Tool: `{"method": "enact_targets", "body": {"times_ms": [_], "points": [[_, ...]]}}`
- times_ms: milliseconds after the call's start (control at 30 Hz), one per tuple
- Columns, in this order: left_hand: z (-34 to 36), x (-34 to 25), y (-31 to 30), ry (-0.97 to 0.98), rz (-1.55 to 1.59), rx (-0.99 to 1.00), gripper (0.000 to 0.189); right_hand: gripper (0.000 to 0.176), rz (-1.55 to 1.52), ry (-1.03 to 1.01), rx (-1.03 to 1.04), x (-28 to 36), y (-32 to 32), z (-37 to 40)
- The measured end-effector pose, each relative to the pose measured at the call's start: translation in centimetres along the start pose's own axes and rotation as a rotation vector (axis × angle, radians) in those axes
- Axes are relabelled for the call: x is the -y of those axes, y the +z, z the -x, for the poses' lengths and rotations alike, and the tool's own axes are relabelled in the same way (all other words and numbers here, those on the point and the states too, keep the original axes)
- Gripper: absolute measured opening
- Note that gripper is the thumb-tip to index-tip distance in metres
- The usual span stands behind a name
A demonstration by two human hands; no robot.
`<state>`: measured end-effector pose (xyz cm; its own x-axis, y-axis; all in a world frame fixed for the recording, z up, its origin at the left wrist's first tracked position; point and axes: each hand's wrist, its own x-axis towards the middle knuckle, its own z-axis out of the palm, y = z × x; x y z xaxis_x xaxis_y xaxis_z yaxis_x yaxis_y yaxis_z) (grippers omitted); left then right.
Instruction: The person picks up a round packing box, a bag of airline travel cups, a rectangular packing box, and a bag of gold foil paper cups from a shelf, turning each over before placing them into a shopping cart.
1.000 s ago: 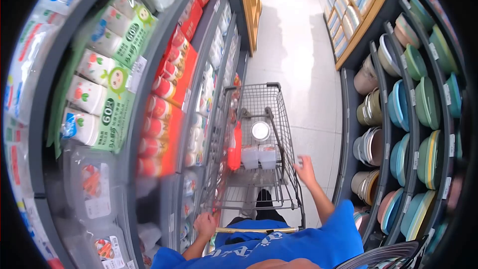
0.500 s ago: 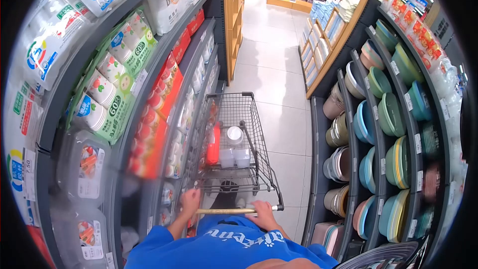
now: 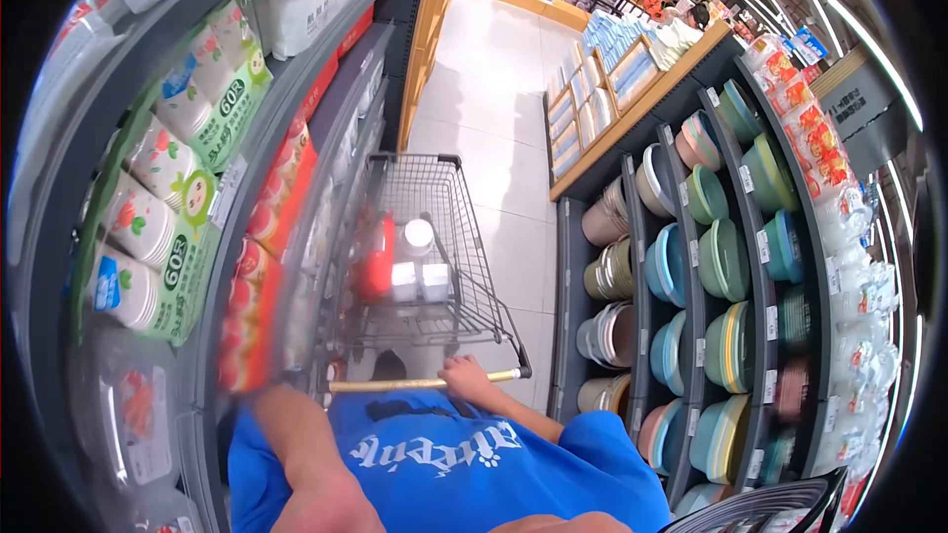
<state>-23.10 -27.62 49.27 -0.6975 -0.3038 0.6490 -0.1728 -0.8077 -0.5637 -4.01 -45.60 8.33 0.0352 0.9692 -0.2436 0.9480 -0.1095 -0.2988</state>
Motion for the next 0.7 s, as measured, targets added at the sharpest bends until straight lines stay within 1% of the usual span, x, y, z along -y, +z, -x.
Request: {"method": "enact_targets", "body": {"times_ms": [67, 100, 133, 167, 267, 367, 467, 567, 700], "points": [[0.2, 1.1, -0.6, 0.021, -0.002, -0.001, 0.028, 0.021, -0.031, -0.010, 0.017, -0.9, 0.0, -1.7], [0.3, 1.8, -0.9, 0.037, 0.002, 0.001, 0.032, 0.026, -0.033, -0.004, 0.099, -1.2, -1.2, -2.6], [0.4, 2.4, -1.2, 0.052, 0.008, 0.010, 0.038, 0.027, -0.046, 0.001, 0.113, -1.7, -1.5, -3.6], [0.6, 3.2, -1.6, 0.062, 0.004, -0.001, 0.036, 0.028, -0.057, 0.007, 0.131, -2.4, -1.6, -4.3], [0.7, 5.5, -2.6, 0.128, -0.154, 0.045, 0.035, 0.030, -0.054, 0.008, 0.163, -4.3, -3.2, -6.4], [1.5, 7.9, -2.8, 0.009, -0.079, 0.152, 0.035, 0.033, -0.037, 0.013, 0.186, -6.2, -4.1, -8.0], [1.8, 9.6, -3.0, 0.016, -0.098, 0.215, 0.035, 0.034, -0.010, 0.071, 0.211, -7.1, -5.7, -9.6], [2.8, 11.0, -3.0, 0.026, -0.108, 0.263, 0.035, 0.034, -0.019, 0.046, 0.181, -9.2, -5.6, -10.9], [4.9, 12.5, -3.2, 0.027, -0.043, 0.222, 0.036, 0.028, -0.072, 0.047, 0.163, -11.1, -6.6, -12.7]]}}
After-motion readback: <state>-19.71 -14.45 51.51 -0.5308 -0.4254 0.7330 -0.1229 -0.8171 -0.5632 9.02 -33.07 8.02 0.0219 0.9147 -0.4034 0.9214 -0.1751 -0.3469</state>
